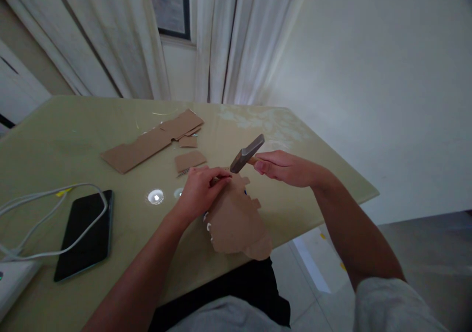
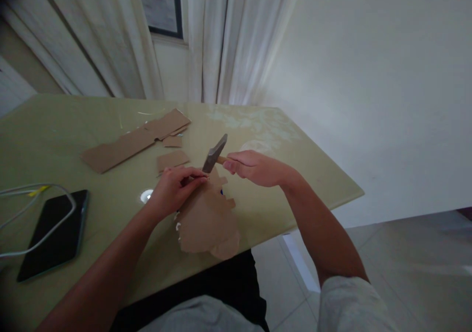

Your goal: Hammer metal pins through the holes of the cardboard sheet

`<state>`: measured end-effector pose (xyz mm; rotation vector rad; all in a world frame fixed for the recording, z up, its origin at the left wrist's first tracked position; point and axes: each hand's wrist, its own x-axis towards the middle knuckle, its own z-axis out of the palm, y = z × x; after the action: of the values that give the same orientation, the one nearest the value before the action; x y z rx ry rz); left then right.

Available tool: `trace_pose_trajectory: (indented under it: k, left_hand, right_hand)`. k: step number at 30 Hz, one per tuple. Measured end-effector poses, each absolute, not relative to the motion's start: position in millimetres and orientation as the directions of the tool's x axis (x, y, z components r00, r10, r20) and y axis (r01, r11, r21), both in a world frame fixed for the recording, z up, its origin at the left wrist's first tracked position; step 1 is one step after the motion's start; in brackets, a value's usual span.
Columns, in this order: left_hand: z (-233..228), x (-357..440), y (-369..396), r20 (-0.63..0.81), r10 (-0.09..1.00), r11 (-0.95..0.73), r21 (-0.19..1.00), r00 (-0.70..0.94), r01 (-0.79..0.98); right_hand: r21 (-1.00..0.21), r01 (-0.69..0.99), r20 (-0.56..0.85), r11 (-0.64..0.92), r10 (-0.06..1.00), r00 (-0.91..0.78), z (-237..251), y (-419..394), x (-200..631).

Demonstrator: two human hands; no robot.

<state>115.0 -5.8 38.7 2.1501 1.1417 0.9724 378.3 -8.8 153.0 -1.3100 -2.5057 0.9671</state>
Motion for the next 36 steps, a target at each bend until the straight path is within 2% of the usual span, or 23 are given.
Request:
trace_pose_trajectory:
  k: [5, 10, 14, 21, 29, 33, 36]
  left_hand:
    - [40.0, 114.0, -5.1, 0.333, 0.854, -0.506, 0.713, 0.4, 0.486]
    - [39.6, 113.6, -4.1, 0.316, 0.858, -0.492, 0.733, 0.406, 0.469]
    - [38.4, 113.4, -3.8, 0.335, 0.847, -0.513, 0.719, 0.412, 0.47]
    - [39.0, 114.3, -3.8, 0.321, 0.854, -0.497, 0.734, 0.409, 0.463]
    - [39.8, 114.8, -4.2, 0.317, 0.852, -0.498, 0.735, 0.417, 0.46]
    - [37.9, 115.0, -4.0, 0.329, 0.851, -0.501, 0.74, 0.409, 0.448]
    - [39.3, 114.9, -4.2, 0.334, 0.846, -0.512, 0.725, 0.416, 0.46]
  right_hand:
    - [-0.551, 0.707, -0.17, 0.443, 0.77, -0.615, 150.7, -6.5, 376.2]
    - [-0.59, 0.689, -0.162, 0.421, 0.774, -0.612, 153.4, -5.6, 374.5]
    - [-0.569, 0.707, -0.198, 0.42, 0.764, -0.614, 150.9, -3.4, 372.8]
    - [-0.596, 0.69, -0.153, 0.412, 0.785, -0.601, 157.6, -5.2, 373.6]
    - [-0.537, 0.715, -0.177, 0.449, 0.768, -0.616, 153.5, -2.6, 371.2]
    - [-0.573, 0.692, -0.147, 0.439, 0.775, -0.614, 159.1, -4.4, 373.4]
    - [-0.581, 0.695, -0.179, 0.423, 0.767, -0.616, 155.8, -3.7, 371.9]
